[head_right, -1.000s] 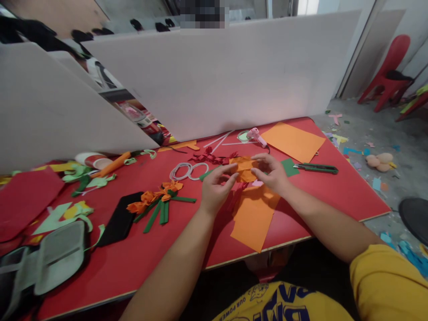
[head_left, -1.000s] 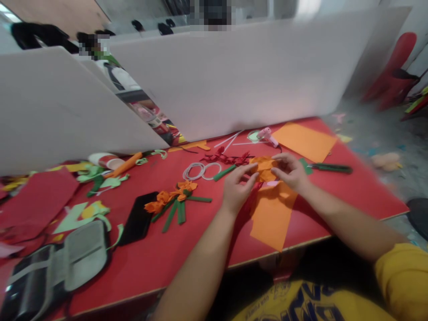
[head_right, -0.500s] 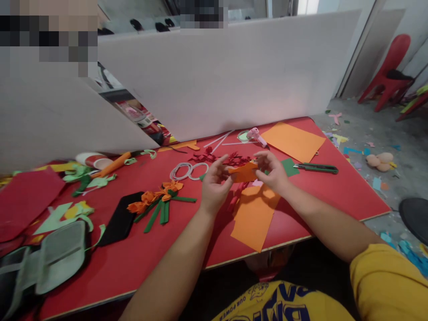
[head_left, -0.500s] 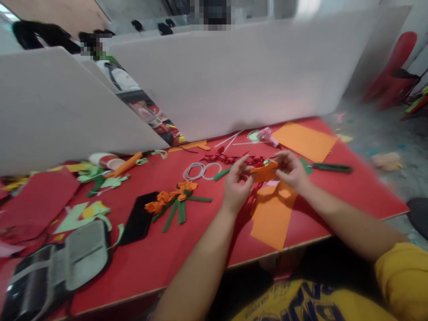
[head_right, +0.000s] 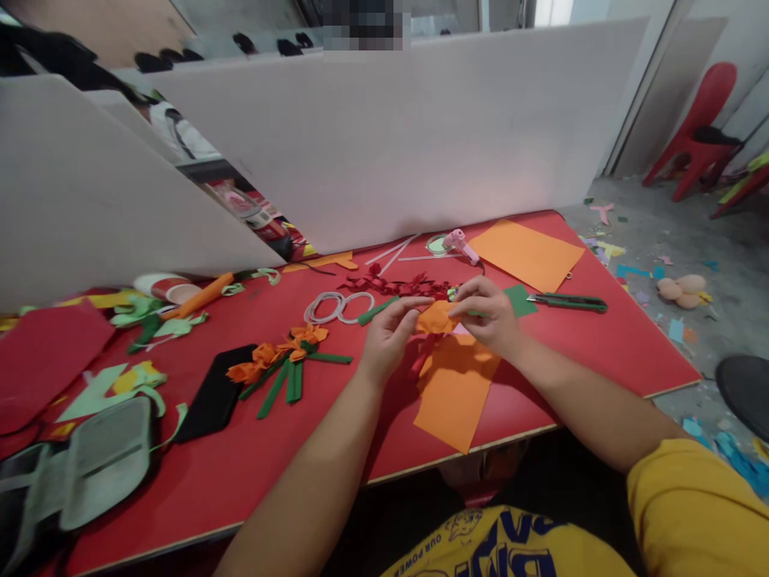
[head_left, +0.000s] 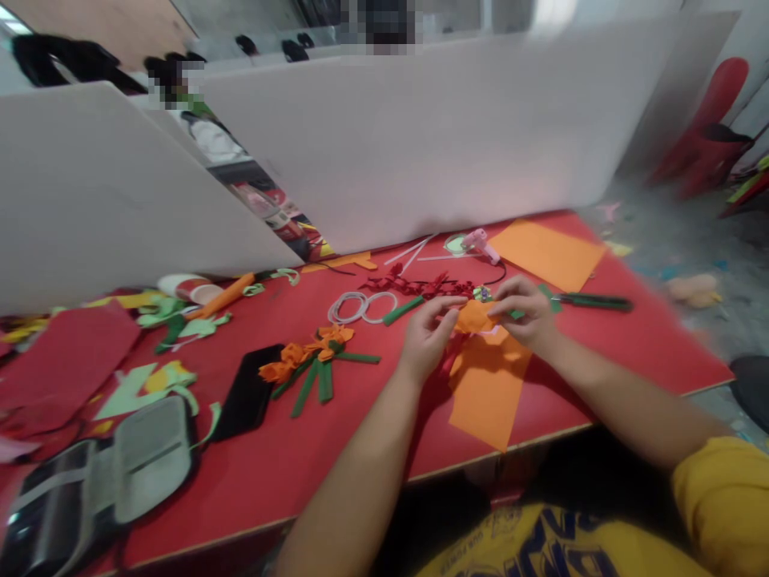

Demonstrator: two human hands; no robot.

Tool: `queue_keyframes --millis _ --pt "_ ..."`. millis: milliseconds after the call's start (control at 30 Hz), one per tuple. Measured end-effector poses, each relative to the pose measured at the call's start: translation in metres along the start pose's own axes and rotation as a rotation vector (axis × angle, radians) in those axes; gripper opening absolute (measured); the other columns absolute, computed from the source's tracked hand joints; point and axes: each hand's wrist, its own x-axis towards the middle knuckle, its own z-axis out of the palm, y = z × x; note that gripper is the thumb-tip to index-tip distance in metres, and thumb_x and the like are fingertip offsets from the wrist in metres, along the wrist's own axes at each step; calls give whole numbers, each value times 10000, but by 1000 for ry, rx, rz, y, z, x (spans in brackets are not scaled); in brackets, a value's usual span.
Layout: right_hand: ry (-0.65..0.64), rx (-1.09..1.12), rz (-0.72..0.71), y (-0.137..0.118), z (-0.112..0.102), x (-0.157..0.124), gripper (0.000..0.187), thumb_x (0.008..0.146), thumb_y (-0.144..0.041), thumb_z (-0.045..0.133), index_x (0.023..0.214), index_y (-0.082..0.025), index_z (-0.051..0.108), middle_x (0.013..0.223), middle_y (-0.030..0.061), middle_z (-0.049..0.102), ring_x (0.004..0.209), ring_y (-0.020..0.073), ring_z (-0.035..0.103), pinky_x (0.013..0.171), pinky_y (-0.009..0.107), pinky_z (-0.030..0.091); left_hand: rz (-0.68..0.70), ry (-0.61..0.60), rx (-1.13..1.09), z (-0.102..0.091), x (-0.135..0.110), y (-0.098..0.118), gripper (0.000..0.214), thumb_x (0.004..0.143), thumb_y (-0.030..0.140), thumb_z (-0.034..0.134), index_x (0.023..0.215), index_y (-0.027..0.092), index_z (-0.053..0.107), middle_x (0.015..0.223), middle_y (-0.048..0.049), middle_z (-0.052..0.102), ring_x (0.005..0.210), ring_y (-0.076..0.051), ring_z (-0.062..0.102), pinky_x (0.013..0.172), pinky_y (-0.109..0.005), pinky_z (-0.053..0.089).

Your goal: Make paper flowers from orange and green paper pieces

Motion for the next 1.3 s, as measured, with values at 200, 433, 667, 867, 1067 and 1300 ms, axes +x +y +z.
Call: queue_keyframes --millis 200,433,667,867,1067,1300 --pt "-49 -48 1 -2 -2 0 151 916 -246 749 859 -334 858 958 78 724 903 263 689 877 468 627 23 25 -69 5 1 -1 298 868 412 862 1098 223 848 1170 -116 808 1063 -238 760 792 -292 656" --pt "-141 33 -26 -9 -3 3 230 903 -228 678 1063 -297 828 1110 94 777 1034 292 735 937 481 612 174 141 -45 1 1 -2 222 885 378 874 1057 239 859 1122 -104 808 1012 -214 771 816 -307 662" --pt "-108 97 287 0 6 3 299 863 -451 869 1090 -267 808 1089 87 733 794 192 653 612 305 541 310 164 6 3 -2 -2 117 932 341 835 1005 252 856 1023 -86 799 981 -211 773 845 -333 653" --pt "-110 413 446 5 13 0 447 766 -481 960 1116 -271 778 1171 85 730 936 217 723 762 340 642 370 139 107 7 -4 -1 67 960 301 804 1001 273 850 1010 -72 777 1004 -220 752 946 -391 635" --pt "1 562 634 10 14 -1 576 696 -475 1000 1155 -275 715 1041 17 746 720 150 692 627 291 617 270 161 89 9 -3 -6 147 931 330 835 1064 267 837 1254 -103 719 1179 -240 719 944 -370 650" --pt "67 489 604 13 11 2 474 715 -431 988 1083 -258 745 851 -2 734 741 170 713 632 281 611 -42 121 -71 11 -4 -12 441 844 391 911 1254 256 820 1465 -135 708 981 -190 775 933 -365 668"
